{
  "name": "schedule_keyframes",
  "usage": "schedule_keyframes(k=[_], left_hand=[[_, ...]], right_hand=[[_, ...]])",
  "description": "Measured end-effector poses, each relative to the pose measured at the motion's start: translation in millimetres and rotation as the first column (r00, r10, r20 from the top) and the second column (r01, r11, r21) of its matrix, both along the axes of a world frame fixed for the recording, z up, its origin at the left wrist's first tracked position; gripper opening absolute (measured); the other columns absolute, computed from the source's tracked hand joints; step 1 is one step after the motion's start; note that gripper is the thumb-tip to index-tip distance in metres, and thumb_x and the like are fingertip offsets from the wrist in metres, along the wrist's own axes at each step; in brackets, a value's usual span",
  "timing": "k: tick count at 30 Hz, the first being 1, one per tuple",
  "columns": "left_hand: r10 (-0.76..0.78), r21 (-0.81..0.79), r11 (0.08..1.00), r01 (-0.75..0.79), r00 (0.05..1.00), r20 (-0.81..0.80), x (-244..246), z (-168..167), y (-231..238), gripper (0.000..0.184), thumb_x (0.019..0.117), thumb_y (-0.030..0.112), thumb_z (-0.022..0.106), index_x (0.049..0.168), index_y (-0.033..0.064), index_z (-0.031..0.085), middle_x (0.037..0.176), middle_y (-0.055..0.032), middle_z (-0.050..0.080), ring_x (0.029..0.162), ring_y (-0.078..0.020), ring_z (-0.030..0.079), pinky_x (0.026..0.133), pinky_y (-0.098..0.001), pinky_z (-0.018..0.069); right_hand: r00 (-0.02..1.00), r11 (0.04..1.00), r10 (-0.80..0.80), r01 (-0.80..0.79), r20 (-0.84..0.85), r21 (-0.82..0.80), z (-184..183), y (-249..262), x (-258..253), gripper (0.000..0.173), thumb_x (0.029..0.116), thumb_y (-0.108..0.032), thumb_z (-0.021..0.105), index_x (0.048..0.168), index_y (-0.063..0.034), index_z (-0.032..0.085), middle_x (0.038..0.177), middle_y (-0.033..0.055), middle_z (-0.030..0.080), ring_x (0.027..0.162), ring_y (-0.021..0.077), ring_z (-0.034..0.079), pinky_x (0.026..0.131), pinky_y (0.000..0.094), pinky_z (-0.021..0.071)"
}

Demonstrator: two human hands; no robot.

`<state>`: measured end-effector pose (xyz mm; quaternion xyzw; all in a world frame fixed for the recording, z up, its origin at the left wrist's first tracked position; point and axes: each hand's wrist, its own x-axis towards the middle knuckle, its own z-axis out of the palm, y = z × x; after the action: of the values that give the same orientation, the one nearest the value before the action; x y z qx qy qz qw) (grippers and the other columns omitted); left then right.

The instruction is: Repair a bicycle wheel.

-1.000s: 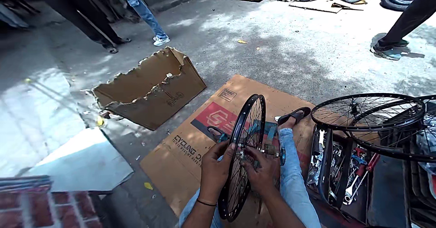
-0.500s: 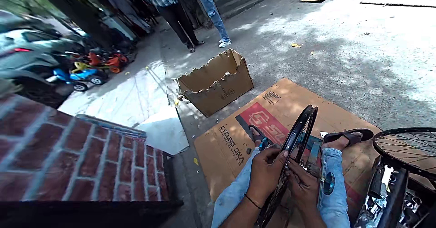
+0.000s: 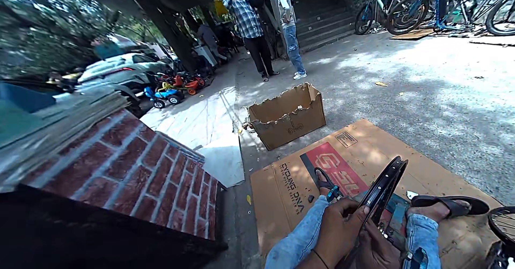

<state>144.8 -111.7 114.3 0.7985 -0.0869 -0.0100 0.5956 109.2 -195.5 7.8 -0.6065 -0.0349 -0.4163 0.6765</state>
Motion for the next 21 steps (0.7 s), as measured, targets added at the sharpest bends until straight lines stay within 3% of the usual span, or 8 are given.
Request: schedule_keyframes(k=[2,6,9,12,14,16,18,21], left_hand=[[0.014,0.005,1.000,-0.014,1.000,0.013,-1.7,-1.5,-0.9,0.025,0.0980,0.028,0.068,0.107,0.0050,0.075,0.095,-0.0023,0.075,0.087,-0.0096,0.072,0.083,-0.0278,0.0607],[0.039,0.010,0.999,-0.039,0.999,0.036,-5.1,-7.4,-0.3,0.024,0.0975,0.027,0.069,0.108,0.0065,0.075,0.095,-0.0019,0.076,0.088,-0.0121,0.073,0.084,-0.0291,0.0616],[0.082,0.014,0.996,-0.082,0.997,0.006,-3.4,-4.3,-0.9,0.024,0.0958,0.027,0.071,0.111,0.0095,0.075,0.088,-0.0015,0.076,0.078,-0.0135,0.072,0.073,-0.0291,0.0614],[0.093,0.051,0.994,-0.093,0.996,-0.008,-1.0,-1.9,-2.1,0.024,0.0957,0.029,0.072,0.113,0.0122,0.075,0.085,-0.0003,0.075,0.072,-0.0135,0.070,0.067,-0.0300,0.0602],[0.092,0.069,0.993,-0.092,0.996,-0.001,-2.1,1.1,-7.6,0.021,0.0962,0.028,0.072,0.110,0.0118,0.075,0.083,0.0001,0.074,0.069,-0.0126,0.069,0.065,-0.0293,0.0592],[0.074,0.104,0.992,-0.073,0.997,0.001,-3.4,7.4,-13.0,0.020,0.0971,0.028,0.071,0.108,0.0120,0.075,0.083,0.0010,0.074,0.068,-0.0107,0.068,0.063,-0.0277,0.0579],[0.050,0.151,0.987,-0.049,0.999,-0.004,-13.4,8.8,-12.0,0.020,0.0992,0.028,0.068,0.109,0.0117,0.074,0.085,0.0012,0.073,0.070,-0.0091,0.066,0.065,-0.0271,0.0559],[-0.004,0.188,0.982,-0.002,0.999,0.033,-20.4,6.7,-2.3,0.020,0.1028,0.026,0.063,0.109,0.0103,0.073,0.093,0.0003,0.073,0.079,-0.0084,0.067,0.073,-0.0278,0.0562]], right_hand=[[0.999,0.999,-0.032,0.033,0.018,-0.043,-1.3,-0.4,0.8,0.027,0.1026,-0.033,0.063,0.117,-0.0138,0.076,0.119,0.0007,0.075,0.113,0.0115,0.070,0.098,0.0301,0.0592],[0.998,0.988,0.028,-0.019,0.062,-0.154,-4.2,-14.9,6.1,0.030,0.1068,-0.033,0.055,0.115,-0.0116,0.075,0.110,0.0010,0.076,0.103,0.0083,0.072,0.093,0.0280,0.0606],[0.973,0.968,0.231,-0.228,0.018,-0.104,2.7,-31.0,15.4,0.035,0.1066,-0.036,0.054,0.109,-0.0097,0.076,0.094,-0.0016,0.076,0.084,0.0013,0.070,0.080,0.0224,0.0600],[0.885,0.880,0.464,-0.465,-0.037,-0.100,10.5,-54.4,25.5,0.035,0.1068,-0.034,0.053,0.107,-0.0074,0.076,0.088,-0.0011,0.075,0.079,0.0018,0.069,0.076,0.0246,0.0600],[0.929,0.912,0.367,-0.370,-0.053,-0.174,9.4,-54.9,24.3,0.035,0.1084,-0.033,0.051,0.107,-0.0060,0.074,0.085,0.0002,0.073,0.076,0.0026,0.068,0.073,0.0248,0.0596],[0.993,0.946,0.118,-0.116,-0.010,-0.304,6.7,-49.5,22.0,0.038,0.1091,-0.034,0.049,0.107,-0.0048,0.073,0.087,0.0028,0.074,0.076,0.0048,0.069,0.073,0.0259,0.0605],[0.995,0.881,-0.068,0.096,0.076,-0.464,5.7,-49.3,14.5,0.039,0.1090,-0.032,0.048,0.106,-0.0023,0.072,0.087,0.0071,0.074,0.076,0.0110,0.071,0.072,0.0289,0.0612],[0.980,0.741,-0.121,0.194,0.157,-0.642,7.0,-53.5,10.1,0.034,0.1076,-0.026,0.051,0.106,0.0003,0.072,0.089,0.0104,0.075,0.080,0.0188,0.074,0.075,0.0337,0.0621]])
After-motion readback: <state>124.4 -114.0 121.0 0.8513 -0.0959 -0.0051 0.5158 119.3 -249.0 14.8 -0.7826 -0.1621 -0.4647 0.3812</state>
